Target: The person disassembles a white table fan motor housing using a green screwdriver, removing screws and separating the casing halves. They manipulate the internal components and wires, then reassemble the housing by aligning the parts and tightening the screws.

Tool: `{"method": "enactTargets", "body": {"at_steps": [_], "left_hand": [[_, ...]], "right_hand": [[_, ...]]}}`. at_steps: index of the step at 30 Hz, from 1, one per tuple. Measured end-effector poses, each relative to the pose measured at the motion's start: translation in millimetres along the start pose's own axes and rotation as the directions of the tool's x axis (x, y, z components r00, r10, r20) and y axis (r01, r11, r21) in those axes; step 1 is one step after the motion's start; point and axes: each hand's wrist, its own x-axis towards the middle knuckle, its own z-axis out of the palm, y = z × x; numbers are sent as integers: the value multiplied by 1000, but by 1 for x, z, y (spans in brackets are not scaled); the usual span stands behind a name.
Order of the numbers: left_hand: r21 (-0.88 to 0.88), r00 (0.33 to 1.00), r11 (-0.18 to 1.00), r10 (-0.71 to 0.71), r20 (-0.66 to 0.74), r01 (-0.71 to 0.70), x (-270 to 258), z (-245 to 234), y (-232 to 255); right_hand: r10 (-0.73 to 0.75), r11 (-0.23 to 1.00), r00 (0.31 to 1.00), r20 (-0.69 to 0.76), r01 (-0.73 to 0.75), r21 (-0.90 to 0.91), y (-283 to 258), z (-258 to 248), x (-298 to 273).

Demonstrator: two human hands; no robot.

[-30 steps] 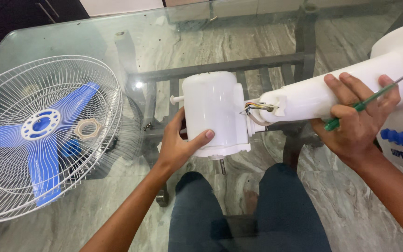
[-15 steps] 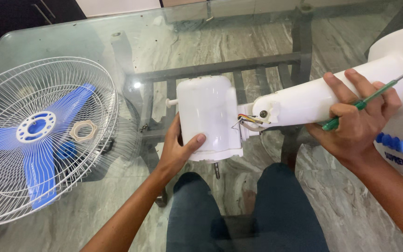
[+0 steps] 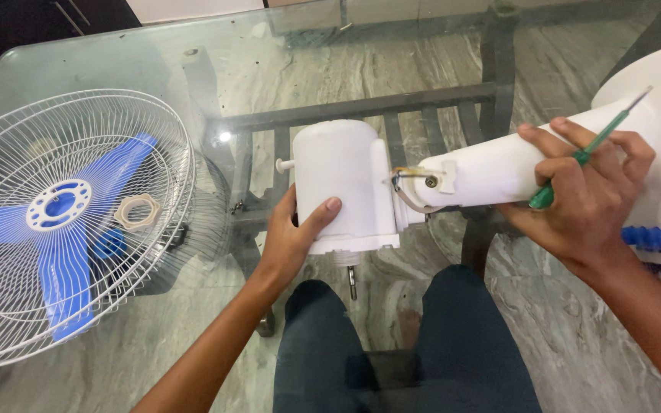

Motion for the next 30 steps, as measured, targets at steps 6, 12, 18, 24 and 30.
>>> {"method": "enactTargets", "body": {"at_steps": [6,12,18,24,30], "left_hand": [[287,982,939,-186,-34,188,4,-7,16],[436,962,862,-270,-35,258,7,-13,26],[442,957,854,-287,-38,273,5,-18,34],[721,990,689,39,-137,72,-1,-19,52],[690,807,591,590,-17,-418,0,6,73]], "right_hand": [[75,991,984,163,-92,99,-5,-6,13],[73,985,966,249,-109,136,-2,2,10],[112,967,930,349,-183,176,3,15,1],[91,971,898,430,-176,162,2,6,13],[185,765,902,390,-381,519,-2,-22,38]]}}
